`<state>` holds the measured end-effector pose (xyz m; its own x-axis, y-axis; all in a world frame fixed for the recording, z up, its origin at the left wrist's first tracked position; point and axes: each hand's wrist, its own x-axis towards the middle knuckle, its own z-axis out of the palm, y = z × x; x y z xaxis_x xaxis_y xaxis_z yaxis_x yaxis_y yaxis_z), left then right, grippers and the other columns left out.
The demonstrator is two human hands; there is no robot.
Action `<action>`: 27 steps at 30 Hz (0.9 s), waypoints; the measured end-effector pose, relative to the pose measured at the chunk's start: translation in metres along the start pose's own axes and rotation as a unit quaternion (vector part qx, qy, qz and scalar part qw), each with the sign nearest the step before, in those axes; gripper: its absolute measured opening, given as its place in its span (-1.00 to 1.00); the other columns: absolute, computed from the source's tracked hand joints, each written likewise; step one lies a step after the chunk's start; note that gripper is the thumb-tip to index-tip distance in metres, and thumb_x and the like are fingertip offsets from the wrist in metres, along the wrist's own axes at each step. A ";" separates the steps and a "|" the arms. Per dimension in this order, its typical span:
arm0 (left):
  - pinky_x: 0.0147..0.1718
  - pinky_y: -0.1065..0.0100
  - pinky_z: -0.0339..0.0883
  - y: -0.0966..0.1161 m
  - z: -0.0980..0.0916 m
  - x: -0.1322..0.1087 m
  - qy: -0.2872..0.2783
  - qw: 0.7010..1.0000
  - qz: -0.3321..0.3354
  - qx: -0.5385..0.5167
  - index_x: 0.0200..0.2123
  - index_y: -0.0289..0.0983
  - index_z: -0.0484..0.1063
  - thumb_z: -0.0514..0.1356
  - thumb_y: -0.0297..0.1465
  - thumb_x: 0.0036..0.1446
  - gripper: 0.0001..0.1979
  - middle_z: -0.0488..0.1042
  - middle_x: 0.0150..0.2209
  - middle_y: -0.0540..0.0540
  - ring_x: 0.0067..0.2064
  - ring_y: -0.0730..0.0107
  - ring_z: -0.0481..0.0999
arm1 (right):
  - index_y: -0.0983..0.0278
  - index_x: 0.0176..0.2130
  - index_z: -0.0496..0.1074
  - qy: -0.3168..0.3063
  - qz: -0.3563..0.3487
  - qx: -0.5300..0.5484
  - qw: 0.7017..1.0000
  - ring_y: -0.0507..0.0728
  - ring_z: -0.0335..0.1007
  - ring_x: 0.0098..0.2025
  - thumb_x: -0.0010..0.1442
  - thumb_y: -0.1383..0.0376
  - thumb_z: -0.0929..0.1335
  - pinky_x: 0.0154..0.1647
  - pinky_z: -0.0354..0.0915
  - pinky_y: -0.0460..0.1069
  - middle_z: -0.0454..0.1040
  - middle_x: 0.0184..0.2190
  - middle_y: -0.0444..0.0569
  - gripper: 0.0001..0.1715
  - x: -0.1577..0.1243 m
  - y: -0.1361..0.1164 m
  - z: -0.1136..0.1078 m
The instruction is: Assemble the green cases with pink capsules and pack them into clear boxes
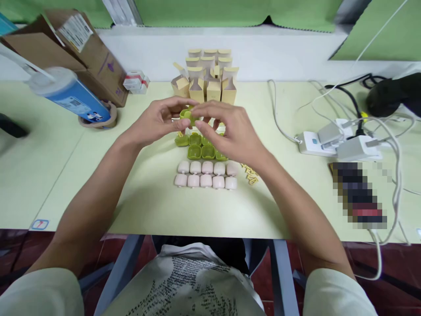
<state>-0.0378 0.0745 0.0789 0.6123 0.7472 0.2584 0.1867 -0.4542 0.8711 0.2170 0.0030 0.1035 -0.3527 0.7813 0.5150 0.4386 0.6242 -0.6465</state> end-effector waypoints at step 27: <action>-0.07 0.20 0.61 0.000 0.004 -0.002 0.029 0.995 -0.024 0.095 0.14 -0.16 0.53 0.53 -0.29 0.04 -0.42 0.60 0.21 -0.18 0.14 0.10 0.63 | 0.15 -0.27 0.74 -0.435 0.393 -0.121 0.801 0.34 0.71 -0.19 -0.01 0.26 0.58 -0.21 0.55 0.15 0.75 -0.30 0.00 -0.79 -0.001 0.095 -0.089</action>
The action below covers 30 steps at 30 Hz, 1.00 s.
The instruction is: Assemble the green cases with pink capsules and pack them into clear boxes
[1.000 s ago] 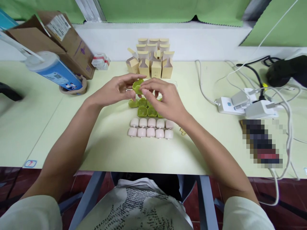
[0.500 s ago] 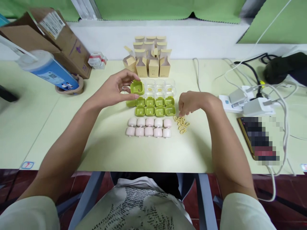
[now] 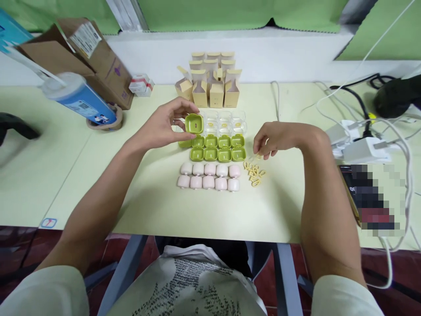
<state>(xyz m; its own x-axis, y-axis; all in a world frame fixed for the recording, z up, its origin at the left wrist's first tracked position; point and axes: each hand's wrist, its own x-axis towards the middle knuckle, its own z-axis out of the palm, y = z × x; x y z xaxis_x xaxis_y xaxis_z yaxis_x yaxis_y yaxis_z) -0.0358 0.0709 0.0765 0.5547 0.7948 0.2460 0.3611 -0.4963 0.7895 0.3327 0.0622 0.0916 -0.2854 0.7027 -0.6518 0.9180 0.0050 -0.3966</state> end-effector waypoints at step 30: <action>-0.18 0.23 0.63 0.031 0.029 -0.009 0.034 0.998 0.051 -0.010 0.16 -0.10 0.50 0.55 -0.12 0.20 -0.45 0.65 0.14 -0.12 0.13 0.13 0.68 | 0.15 -0.19 0.68 0.526 -0.347 -0.138 0.764 0.25 0.61 -0.12 0.51 0.32 0.37 -0.21 0.40 0.13 0.71 -0.14 0.03 -0.73 -0.010 -0.101 0.075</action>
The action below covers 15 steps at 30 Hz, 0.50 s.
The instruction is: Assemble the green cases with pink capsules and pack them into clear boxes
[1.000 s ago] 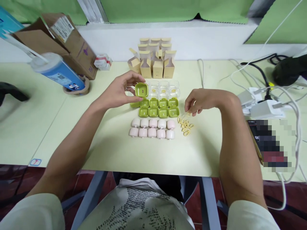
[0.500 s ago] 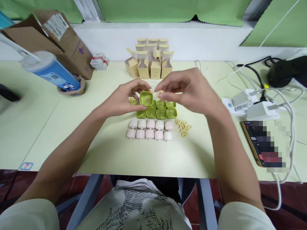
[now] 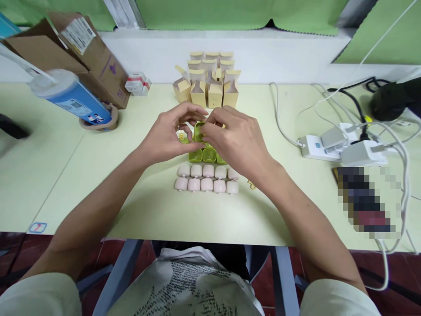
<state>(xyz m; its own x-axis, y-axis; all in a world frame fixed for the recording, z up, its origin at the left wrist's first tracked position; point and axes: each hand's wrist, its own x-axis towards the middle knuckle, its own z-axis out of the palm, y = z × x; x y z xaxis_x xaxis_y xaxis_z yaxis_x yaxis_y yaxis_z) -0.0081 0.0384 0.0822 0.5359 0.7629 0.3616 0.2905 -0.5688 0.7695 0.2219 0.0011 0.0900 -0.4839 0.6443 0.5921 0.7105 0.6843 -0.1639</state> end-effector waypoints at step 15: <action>-0.05 0.11 0.63 0.009 -0.006 -0.003 0.009 1.000 0.000 0.020 0.19 -0.11 0.52 0.54 -0.27 0.15 -0.44 0.70 0.03 -0.09 -0.04 0.21 0.68 | 0.17 -0.21 0.63 -0.069 -0.065 -0.021 0.995 0.19 0.51 -0.18 0.52 0.51 0.22 -0.43 0.16 0.10 0.68 -0.19 0.02 -0.53 -0.002 0.000 -0.009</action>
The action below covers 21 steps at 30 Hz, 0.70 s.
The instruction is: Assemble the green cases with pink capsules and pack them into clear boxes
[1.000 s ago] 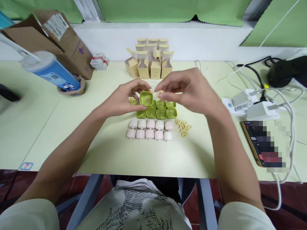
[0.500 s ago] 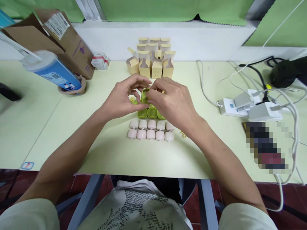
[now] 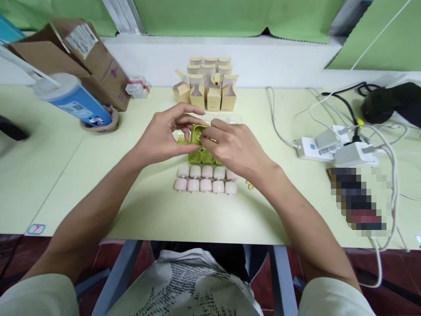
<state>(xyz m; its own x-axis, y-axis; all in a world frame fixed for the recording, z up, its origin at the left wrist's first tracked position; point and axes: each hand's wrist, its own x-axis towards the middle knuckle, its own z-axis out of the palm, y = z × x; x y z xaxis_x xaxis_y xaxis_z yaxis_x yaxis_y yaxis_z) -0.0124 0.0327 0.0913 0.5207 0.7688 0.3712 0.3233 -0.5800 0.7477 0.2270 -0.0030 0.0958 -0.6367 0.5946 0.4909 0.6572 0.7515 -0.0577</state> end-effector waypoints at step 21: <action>-0.10 0.21 0.63 -0.001 0.002 0.000 -0.011 0.997 0.036 0.064 0.17 -0.13 0.51 0.51 -0.29 0.15 -0.47 0.71 -0.08 -0.03 -0.11 0.26 0.73 | 0.22 -0.13 0.59 0.009 -0.054 -0.066 0.996 0.16 0.52 -0.12 0.53 0.52 0.23 -0.42 0.26 0.03 0.64 -0.10 0.04 -0.61 -0.002 0.000 0.010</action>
<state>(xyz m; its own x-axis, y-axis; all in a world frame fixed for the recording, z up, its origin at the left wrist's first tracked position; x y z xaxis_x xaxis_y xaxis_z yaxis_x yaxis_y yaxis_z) -0.0107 0.0331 0.0894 0.5638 0.7180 0.4081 0.3813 -0.6646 0.6425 0.2243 -0.0010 0.0864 -0.6997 0.5063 0.5041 0.6333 0.7661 0.1096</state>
